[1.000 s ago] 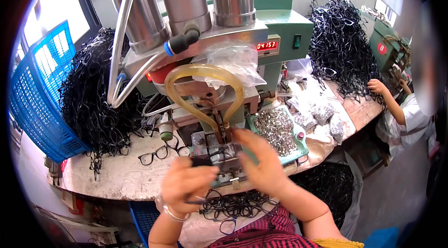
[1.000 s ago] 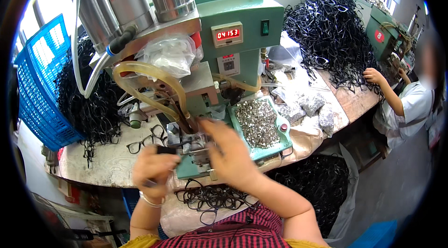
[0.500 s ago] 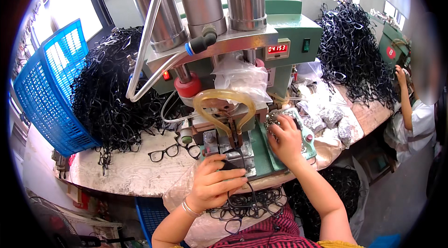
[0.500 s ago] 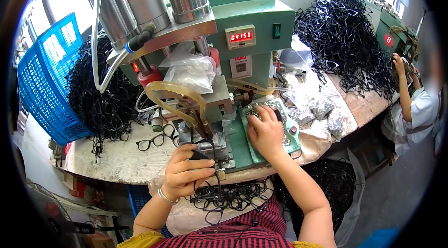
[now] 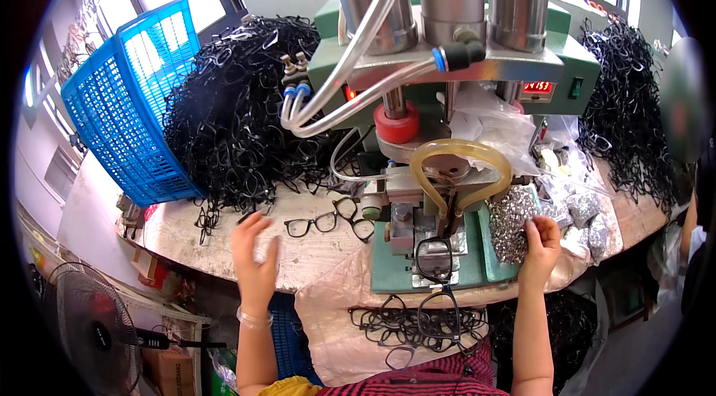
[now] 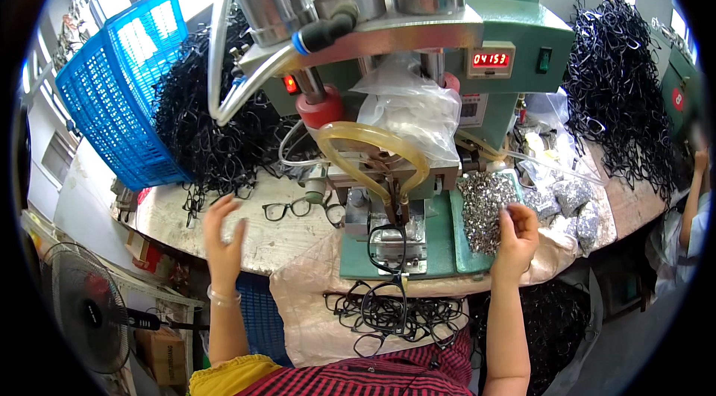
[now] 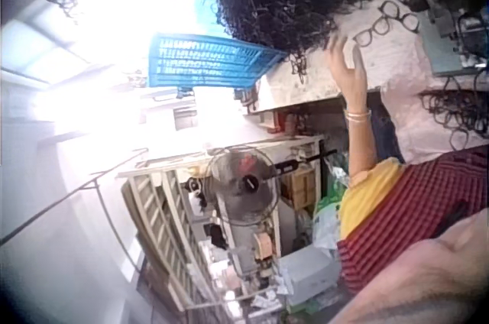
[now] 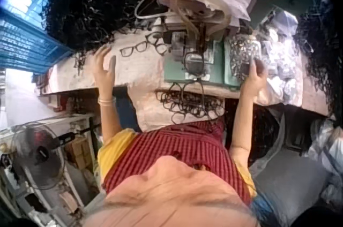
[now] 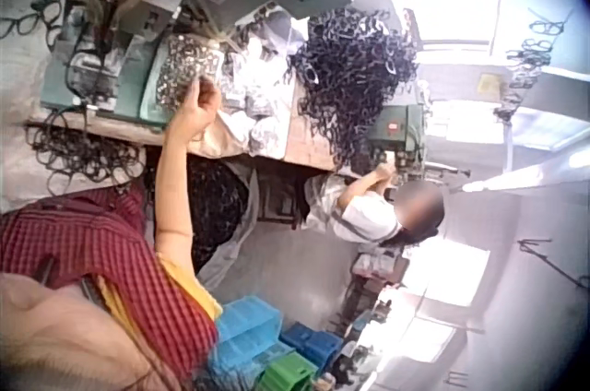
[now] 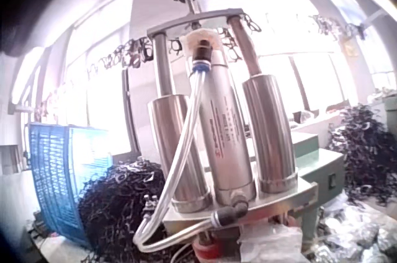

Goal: The person assembles eyeglasses by placing frames into a machine, inserting small metal components, and pressing a lever to secure them. The person repeatedly handles frames and components, placing finished glasses on the table.

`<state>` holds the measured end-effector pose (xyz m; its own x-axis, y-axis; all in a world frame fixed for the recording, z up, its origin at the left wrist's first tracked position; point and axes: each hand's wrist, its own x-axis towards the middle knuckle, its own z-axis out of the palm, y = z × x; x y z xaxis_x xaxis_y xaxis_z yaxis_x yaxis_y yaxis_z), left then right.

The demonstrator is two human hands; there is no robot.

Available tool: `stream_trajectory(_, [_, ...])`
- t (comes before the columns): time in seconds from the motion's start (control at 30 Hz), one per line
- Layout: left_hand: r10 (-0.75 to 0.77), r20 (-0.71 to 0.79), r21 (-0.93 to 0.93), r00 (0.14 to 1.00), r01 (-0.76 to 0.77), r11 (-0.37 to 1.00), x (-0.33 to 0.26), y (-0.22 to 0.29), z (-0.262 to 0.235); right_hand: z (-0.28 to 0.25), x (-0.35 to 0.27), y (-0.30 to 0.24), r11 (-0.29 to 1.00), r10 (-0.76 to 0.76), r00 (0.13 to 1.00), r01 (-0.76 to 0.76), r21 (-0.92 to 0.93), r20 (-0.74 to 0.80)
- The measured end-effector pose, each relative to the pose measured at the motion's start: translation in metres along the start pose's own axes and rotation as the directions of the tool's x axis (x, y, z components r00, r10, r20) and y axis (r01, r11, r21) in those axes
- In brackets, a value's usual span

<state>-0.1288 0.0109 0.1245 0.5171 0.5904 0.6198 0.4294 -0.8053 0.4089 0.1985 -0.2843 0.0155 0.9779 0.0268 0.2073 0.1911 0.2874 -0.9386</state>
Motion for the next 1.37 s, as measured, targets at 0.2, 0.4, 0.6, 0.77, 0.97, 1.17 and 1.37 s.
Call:
stream_trajectory(0.2, [-0.238,0.405,0.422,0.883,0.051,0.905,-0.002,-0.064,0.117,0.046,0.003,-0.024,0.988,-0.087,0.976,0.11,-0.111,0.199])
stream_trajectory(0.4, [-0.151,-0.04,0.074,0.988,0.153,0.985,0.001,-0.083,0.16,-0.022,-0.014,-0.024,0.852,-0.234,0.958,0.283,-0.44,0.163])
stream_trajectory(0.6, [-0.327,0.106,0.517,0.939,0.229,0.825,0.058,-0.123,0.168,-0.012,-0.027,-0.057,0.718,-0.333,0.891,0.452,-0.53,0.308])
stream_trajectory(0.77, [-0.328,0.241,0.544,0.914,0.153,0.825,0.027,-0.106,0.175,0.061,-0.02,-0.083,0.746,-0.409,0.699,0.626,-0.226,0.587])
stream_trajectory(0.97, [-0.427,0.17,0.392,0.888,0.337,0.856,-0.004,-0.061,0.148,0.088,-0.051,-0.07,0.989,-0.117,0.88,0.147,-0.029,0.46])
stream_trajectory(1.17, [-0.373,0.001,-0.84,0.928,0.203,0.503,0.012,0.013,0.089,0.103,-0.059,-0.08,0.973,0.089,0.84,-0.188,0.133,0.535])
stream_trajectory(1.37, [0.349,-0.306,-0.645,0.886,-0.463,0.608,0.0,0.083,0.04,0.092,-0.078,-0.099,0.981,0.078,0.808,-0.167,0.101,0.584])
